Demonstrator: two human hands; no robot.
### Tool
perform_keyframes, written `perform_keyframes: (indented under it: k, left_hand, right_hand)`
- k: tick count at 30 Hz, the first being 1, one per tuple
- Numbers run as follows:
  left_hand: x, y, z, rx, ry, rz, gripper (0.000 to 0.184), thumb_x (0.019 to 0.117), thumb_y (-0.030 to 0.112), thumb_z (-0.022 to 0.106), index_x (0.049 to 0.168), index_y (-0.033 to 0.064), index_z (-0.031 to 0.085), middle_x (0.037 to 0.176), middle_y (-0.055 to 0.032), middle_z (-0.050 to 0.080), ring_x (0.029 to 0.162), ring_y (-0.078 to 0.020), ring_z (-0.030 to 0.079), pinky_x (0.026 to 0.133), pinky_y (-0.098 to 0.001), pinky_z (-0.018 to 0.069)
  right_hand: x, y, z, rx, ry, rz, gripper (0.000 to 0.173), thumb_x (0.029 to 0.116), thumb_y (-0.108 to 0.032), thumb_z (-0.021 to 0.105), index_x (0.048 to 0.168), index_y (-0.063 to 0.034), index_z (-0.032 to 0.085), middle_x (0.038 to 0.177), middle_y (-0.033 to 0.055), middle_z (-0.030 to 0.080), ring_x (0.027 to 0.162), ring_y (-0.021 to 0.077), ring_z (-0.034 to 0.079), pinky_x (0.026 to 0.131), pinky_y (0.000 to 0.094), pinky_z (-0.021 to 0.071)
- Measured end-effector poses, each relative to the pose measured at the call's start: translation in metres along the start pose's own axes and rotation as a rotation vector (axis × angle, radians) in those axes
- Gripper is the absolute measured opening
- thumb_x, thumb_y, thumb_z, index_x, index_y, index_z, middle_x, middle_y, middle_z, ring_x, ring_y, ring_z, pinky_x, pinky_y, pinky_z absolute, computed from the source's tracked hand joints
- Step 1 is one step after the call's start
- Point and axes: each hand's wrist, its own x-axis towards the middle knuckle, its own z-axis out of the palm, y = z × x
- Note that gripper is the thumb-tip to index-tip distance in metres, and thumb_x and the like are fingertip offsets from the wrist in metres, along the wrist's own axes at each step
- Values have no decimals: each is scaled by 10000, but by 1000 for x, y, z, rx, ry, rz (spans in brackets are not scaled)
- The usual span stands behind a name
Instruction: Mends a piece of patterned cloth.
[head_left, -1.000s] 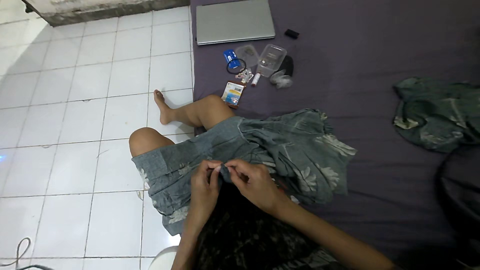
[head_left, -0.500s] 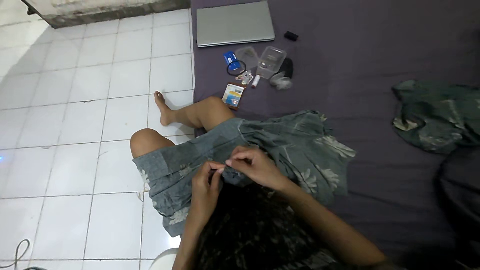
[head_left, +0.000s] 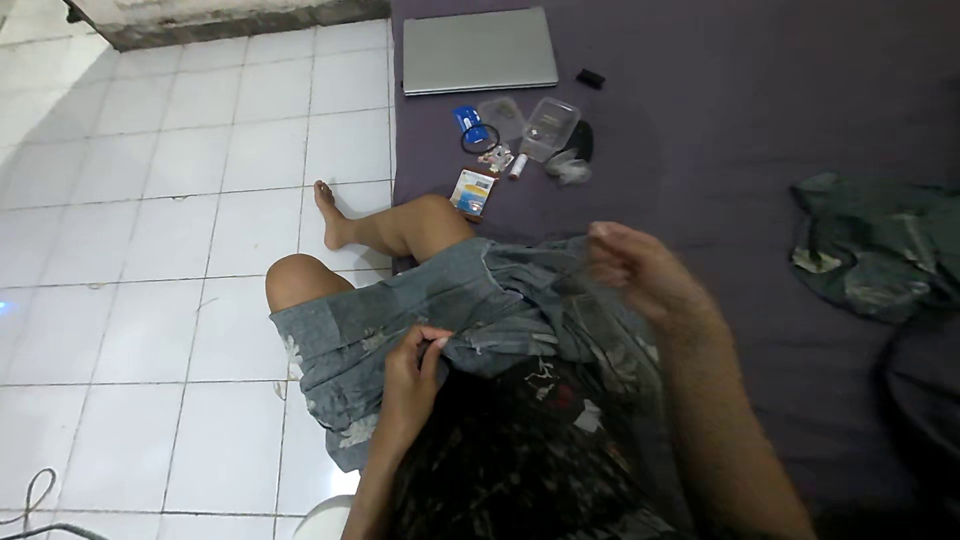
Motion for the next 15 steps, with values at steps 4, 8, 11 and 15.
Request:
perform_keyframes:
  k: [4, 8, 11, 15]
  left_hand:
    - [1, -1, -3, 38, 5, -39, 156, 989, 11, 558, 1012, -103, 662, 883, -74, 688, 752, 56, 594, 719, -105, 483]
    - [2, 3, -5, -13, -11, -106, 142, 989, 10, 564, 1008, -90, 662, 891, -51, 686, 761, 64, 597, 718, -107, 487]
    - [3, 6, -1, -29, -35, -105, 137, 991, 16, 564, 1000, -80, 661, 871, -40, 674, 738, 68, 580, 697, -101, 476]
    - [7, 9, -5, -25, -47, -113, 135, 985, 7, 572, 1002, -81, 673, 876, -38, 685, 751, 73, 593, 709, -96, 486]
  right_hand:
    - [0, -23, -110, -20, 349, -153, 258, 1069, -189, 436, 891, -249, 613, 571, -191, 471, 471, -77, 398, 488, 99, 359]
    - [-10, -37, -196, 99, 538, -146, 342, 1100, -173, 358, 840, -232, 572, 535, -179, 447, 447, -75, 386, 479, 84, 346]
    - [-8, -41, -207, -15, 608, -113, 343, 1089, -166, 375, 804, -240, 550, 521, -182, 436, 439, -73, 377, 476, 96, 347]
    - [0, -49, -160, -166, 810, -142, 115, 1077, -167, 479, 987, -174, 551, 630, -170, 474, 495, -61, 462, 534, 112, 449]
